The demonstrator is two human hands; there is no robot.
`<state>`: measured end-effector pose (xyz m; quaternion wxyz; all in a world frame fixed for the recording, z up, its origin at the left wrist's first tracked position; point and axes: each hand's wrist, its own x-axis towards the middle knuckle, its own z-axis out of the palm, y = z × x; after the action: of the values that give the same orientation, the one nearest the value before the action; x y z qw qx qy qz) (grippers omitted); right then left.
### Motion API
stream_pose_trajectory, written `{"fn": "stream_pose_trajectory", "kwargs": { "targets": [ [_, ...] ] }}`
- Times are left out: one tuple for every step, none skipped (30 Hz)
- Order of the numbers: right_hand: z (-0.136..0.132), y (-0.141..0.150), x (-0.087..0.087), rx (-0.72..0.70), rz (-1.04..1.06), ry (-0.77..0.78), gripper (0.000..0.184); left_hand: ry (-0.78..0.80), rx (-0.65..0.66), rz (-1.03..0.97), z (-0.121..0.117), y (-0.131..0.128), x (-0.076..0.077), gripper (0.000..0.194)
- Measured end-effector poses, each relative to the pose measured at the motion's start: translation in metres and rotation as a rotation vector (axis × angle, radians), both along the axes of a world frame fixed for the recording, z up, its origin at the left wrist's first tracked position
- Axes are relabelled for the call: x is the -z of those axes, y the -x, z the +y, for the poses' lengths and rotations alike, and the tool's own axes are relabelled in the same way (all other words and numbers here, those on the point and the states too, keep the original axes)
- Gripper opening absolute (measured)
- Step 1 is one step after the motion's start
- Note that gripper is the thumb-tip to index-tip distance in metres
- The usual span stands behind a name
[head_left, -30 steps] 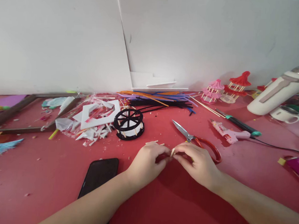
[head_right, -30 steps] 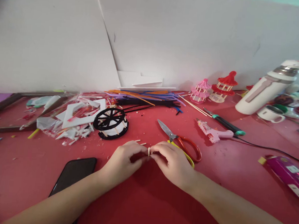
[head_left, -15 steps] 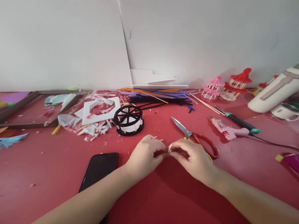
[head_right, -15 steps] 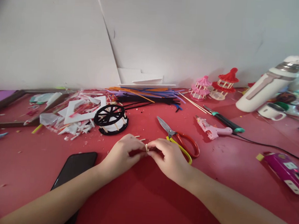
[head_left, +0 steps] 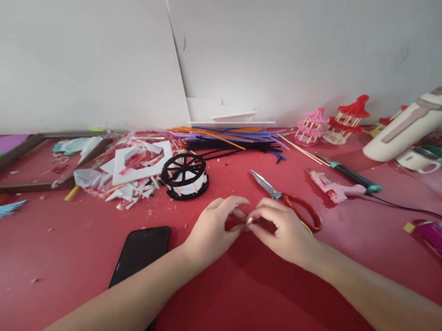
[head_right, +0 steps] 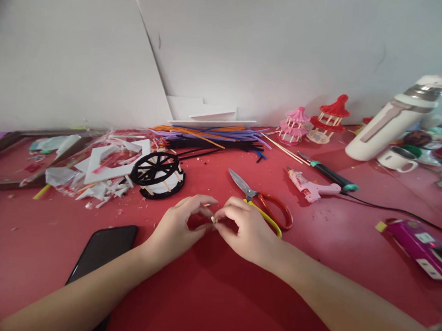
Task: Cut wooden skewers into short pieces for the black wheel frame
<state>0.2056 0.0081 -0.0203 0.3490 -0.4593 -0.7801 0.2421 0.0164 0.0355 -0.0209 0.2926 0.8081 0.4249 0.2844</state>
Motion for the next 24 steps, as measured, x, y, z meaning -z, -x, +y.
{"fn": "stream_pose_trajectory", "kwargs": {
  "targets": [
    [-0.0001, 0.0002, -0.0002, -0.003, -0.004, -0.004, 0.012, 0.021, -0.012, -0.007, -0.0007, 0.0000, 0.0002, 0.049],
    [-0.0003, 0.0004, -0.0006, -0.004, -0.005, -0.005, 0.012, 0.035, -0.014, -0.010, -0.0011, 0.0001, 0.0005, 0.052],
    [-0.0007, 0.0006, -0.0010, -0.005, -0.006, -0.006, 0.011, 0.038, -0.015, -0.010, -0.0013, 0.0003, 0.0008, 0.054],
    [-0.0010, 0.0008, -0.0015, -0.007, -0.007, -0.004, 0.010, 0.032, -0.013, -0.008, -0.0013, 0.0005, 0.0011, 0.055],
    [-0.0014, 0.0009, -0.0018, -0.008, -0.009, -0.005, 0.010, 0.019, -0.011, -0.004, -0.0013, 0.0006, 0.0013, 0.055],
    [-0.0016, 0.0008, -0.0020, -0.010, -0.011, -0.009, 0.009, 0.003, -0.008, 0.001, -0.0012, 0.0006, 0.0014, 0.054],
    [-0.0016, 0.0006, -0.0020, -0.013, -0.014, -0.011, 0.009, -0.012, -0.005, 0.009, -0.0012, 0.0004, 0.0014, 0.054],
    [-0.0013, 0.0001, -0.0017, -0.018, -0.015, -0.013, 0.009, -0.022, -0.003, 0.015, -0.0012, 0.0001, 0.0014, 0.053],
    [-0.0009, -0.0006, -0.0012, -0.022, -0.012, -0.015, 0.008, -0.027, -0.003, 0.020, -0.0013, -0.0004, 0.0013, 0.053],
    [-0.0003, -0.0013, -0.0006, -0.025, -0.006, -0.016, 0.008, -0.028, -0.002, 0.023, -0.0015, -0.0009, 0.0012, 0.053],
    [0.0004, -0.0022, 0.0001, -0.027, 0.003, -0.016, 0.007, -0.028, 0.000, 0.024, -0.0017, -0.0014, 0.0011, 0.054],
    [0.0010, -0.0030, 0.0007, -0.029, 0.013, -0.014, 0.005, -0.028, 0.003, 0.022, -0.0020, -0.0019, 0.0009, 0.054],
    [0.0016, -0.0036, 0.0013, -0.029, 0.023, -0.012, 0.004, -0.028, 0.007, 0.018, -0.0022, -0.0024, 0.0008, 0.054],
    [0.0019, -0.0041, 0.0017, -0.027, 0.031, -0.008, 0.003, -0.027, 0.009, 0.014, -0.0023, -0.0027, 0.0006, 0.053],
    [0.0020, -0.0044, 0.0020, -0.023, 0.034, -0.002, 0.003, -0.026, 0.010, 0.009, -0.0024, -0.0030, 0.0004, 0.052],
    [0.0019, -0.0045, 0.0022, -0.017, 0.034, 0.007, 0.004, -0.023, 0.009, 0.008, -0.0024, -0.0032, 0.0002, 0.050],
    [0.0017, -0.0044, 0.0024, -0.009, 0.031, 0.015, 0.004, -0.016, 0.007, 0.008, -0.0023, -0.0034, -0.0001, 0.048],
    [0.0014, -0.0041, 0.0025, -0.001, 0.027, 0.021, 0.005, -0.006, 0.004, 0.009, -0.0022, -0.0036, -0.0004, 0.046],
    [0.0010, -0.0038, 0.0025, 0.003, 0.025, 0.023, 0.006, 0.008, 0.001, 0.009, -0.0019, -0.0038, -0.0007, 0.043],
    [0.0007, -0.0035, 0.0025, 0.003, 0.023, 0.017, 0.007, 0.025, -0.001, 0.007, -0.0016, -0.0040, -0.0011, 0.041],
    [0.0004, -0.0033, 0.0025, -0.003, 0.020, 0.006, 0.007, 0.044, -0.001, 0.004, -0.0013, -0.0043, -0.0015, 0.039],
    [0.0001, -0.0031, 0.0023, -0.011, 0.015, -0.009, 0.008, 0.062, -0.001, 0.002, -0.0010, -0.0045, -0.0019, 0.037],
    [0.0000, -0.0030, 0.0020, -0.018, 0.008, -0.024, 0.009, 0.073, -0.003, 0.004, -0.0008, -0.0047, -0.0023, 0.036],
    [-0.0001, -0.0031, 0.0017, -0.024, -0.001, -0.039, 0.009, 0.079, -0.006, 0.010, -0.0007, -0.0048, -0.0027, 0.036]
  ]
}}
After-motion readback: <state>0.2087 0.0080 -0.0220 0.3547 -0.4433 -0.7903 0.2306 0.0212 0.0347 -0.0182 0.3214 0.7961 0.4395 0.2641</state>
